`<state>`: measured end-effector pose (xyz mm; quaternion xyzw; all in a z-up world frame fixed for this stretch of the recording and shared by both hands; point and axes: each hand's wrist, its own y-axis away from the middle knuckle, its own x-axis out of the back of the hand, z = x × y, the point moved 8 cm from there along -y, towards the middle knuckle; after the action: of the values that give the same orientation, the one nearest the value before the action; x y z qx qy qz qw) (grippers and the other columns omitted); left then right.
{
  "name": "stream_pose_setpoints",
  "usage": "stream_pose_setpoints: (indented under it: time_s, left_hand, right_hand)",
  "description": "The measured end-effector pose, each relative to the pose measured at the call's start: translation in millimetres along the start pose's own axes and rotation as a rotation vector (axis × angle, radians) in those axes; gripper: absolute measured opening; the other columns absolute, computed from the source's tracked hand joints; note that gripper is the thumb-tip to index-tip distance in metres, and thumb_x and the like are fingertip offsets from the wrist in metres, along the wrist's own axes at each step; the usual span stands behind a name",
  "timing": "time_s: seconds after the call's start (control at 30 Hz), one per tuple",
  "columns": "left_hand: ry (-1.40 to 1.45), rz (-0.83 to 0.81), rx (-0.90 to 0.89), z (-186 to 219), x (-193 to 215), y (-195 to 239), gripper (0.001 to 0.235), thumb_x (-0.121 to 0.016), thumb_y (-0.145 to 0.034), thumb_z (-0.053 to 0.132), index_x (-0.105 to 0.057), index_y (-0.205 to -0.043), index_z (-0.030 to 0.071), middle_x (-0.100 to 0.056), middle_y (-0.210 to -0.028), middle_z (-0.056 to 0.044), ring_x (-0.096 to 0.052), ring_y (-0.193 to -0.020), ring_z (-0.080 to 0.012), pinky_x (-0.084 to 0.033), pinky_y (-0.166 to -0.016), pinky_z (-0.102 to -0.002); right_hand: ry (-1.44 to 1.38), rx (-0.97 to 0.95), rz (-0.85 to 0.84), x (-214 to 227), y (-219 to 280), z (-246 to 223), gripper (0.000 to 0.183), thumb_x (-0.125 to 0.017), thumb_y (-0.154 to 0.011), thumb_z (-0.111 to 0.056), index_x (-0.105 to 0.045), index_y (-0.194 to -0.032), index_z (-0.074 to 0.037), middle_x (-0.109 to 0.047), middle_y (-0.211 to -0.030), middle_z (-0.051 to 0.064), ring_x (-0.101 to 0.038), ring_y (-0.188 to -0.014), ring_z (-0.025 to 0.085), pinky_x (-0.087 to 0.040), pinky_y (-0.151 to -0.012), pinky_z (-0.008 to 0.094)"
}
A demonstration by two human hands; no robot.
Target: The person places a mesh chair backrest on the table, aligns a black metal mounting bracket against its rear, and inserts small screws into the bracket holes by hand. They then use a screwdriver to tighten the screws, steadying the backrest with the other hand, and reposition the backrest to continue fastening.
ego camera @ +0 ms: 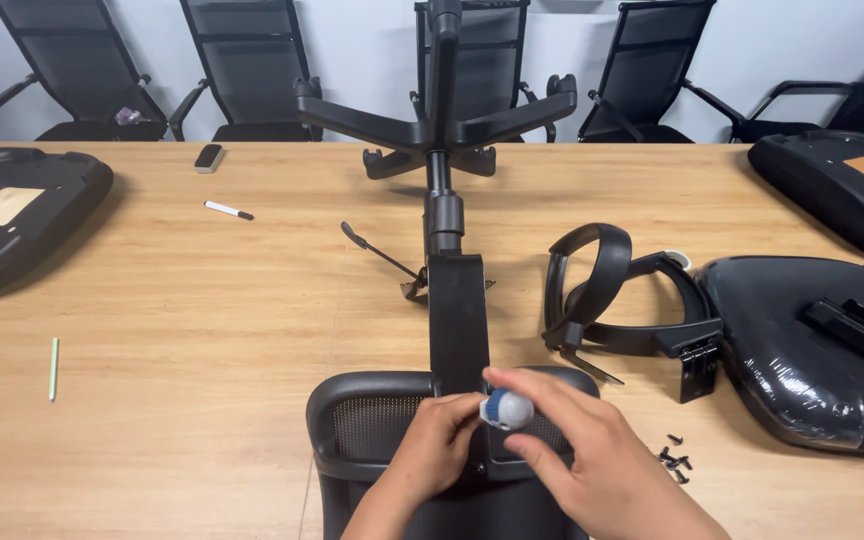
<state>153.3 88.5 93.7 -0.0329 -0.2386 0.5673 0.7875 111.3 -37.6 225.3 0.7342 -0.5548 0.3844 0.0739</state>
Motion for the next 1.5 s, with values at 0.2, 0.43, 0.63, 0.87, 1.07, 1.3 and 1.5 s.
stream_pose_setpoints:
  time_s: [0.2, 0.43, 0.63, 0.87, 1.07, 1.3, 1.5]
  left_hand:
    - [0.053, 0.003, 0.035, -2.4, -0.8, 2.5, 0.022, -0.062, -0.09, -0.003, -0.071, -0.109, 0.003, -0.075, -0.1, -0.017, -0.075, -0.095, -0.0344, -0.058, -0.08, -0.037]
    - [0.085, -0.002, 0.064, -6.2, -7.8, 4.0, 0.021, -0.06, -0.091, -0.003, -0.07, -0.108, 0.003, -0.075, -0.098, -0.016, -0.075, -0.091, -0.0337, -0.058, -0.079, -0.036]
    - [0.087, 0.007, 0.037, -6.0, -10.9, 5.9, 0.017, -0.06, -0.094, -0.001, -0.07, -0.108, 0.002, -0.074, -0.099, -0.016, -0.074, -0.092, -0.033, -0.057, -0.08, -0.036]
    - [0.087, 0.003, 0.044, -9.2, -12.4, 6.0, 0.014, -0.061, -0.096, 0.0, -0.069, -0.107, 0.002, -0.073, -0.099, -0.015, -0.074, -0.091, -0.0311, -0.057, -0.079, -0.035]
    - [-0.006, 0.502, 0.172, -51.3, 25.0, 32.3, 0.015, -0.066, -0.091, 0.003, -0.071, -0.105, 0.004, -0.077, -0.097, -0.01, -0.077, -0.085, -0.0219, -0.06, -0.076, -0.032]
    - [-0.23, 0.4, 0.363, -72.4, 5.1, 45.6, 0.07, -0.088, -0.074, 0.026, -0.049, -0.129, 0.01, -0.072, -0.113, -0.015, -0.07, -0.103, -0.0332, -0.055, -0.082, -0.044]
    - [-0.151, 0.222, 0.595, -76.4, -0.5, 43.8, 0.072, -0.082, -0.079, 0.038, -0.045, -0.137, 0.017, -0.075, -0.112, -0.009, -0.072, -0.104, -0.0319, -0.055, -0.086, -0.044]
  right_hand:
    - [0.081, 0.149, 0.04, -7.0, 5.6, -1.6, 0.045, -0.079, -0.082, -0.013, -0.068, -0.125, -0.006, -0.074, -0.122, 0.012, -0.074, -0.11, 0.03, -0.059, -0.087, 0.034]
    - [0.226, 0.028, 0.274, -14.7, 30.0, 61.1, 0.053, -0.097, -0.077, -0.04, -0.066, -0.109, -0.011, -0.07, -0.1, 0.003, -0.075, -0.088, 0.021, -0.059, -0.077, 0.031]
    - [0.116, 0.258, 0.065, 1.1, 8.8, -14.6, 0.059, -0.083, -0.078, -0.019, -0.06, -0.129, -0.001, -0.066, -0.128, 0.018, -0.065, -0.117, 0.034, -0.053, -0.092, 0.038]
    - [-0.06, -0.124, -0.203, -16.9, 13.9, 26.5, 0.049, -0.076, -0.084, -0.011, -0.066, -0.132, -0.012, -0.073, -0.129, 0.007, -0.069, -0.118, 0.025, -0.058, -0.093, 0.034]
    - [0.082, -0.015, -0.072, -1.1, 12.3, 16.0, 0.04, -0.077, -0.081, -0.011, -0.069, -0.12, -0.008, -0.076, -0.121, 0.01, -0.073, -0.112, 0.027, -0.057, -0.089, 0.036]
    - [0.241, -0.572, -0.031, 3.2, 25.8, 61.6, 0.044, -0.083, -0.081, -0.025, -0.07, -0.122, -0.014, -0.075, -0.109, 0.003, -0.076, -0.091, 0.019, -0.064, -0.073, 0.033]
    - [0.26, -0.049, -0.136, 23.4, 15.8, 50.5, 0.038, -0.079, -0.077, -0.017, -0.065, -0.111, -0.007, -0.077, -0.113, 0.008, -0.077, -0.103, 0.019, -0.061, -0.083, 0.032]
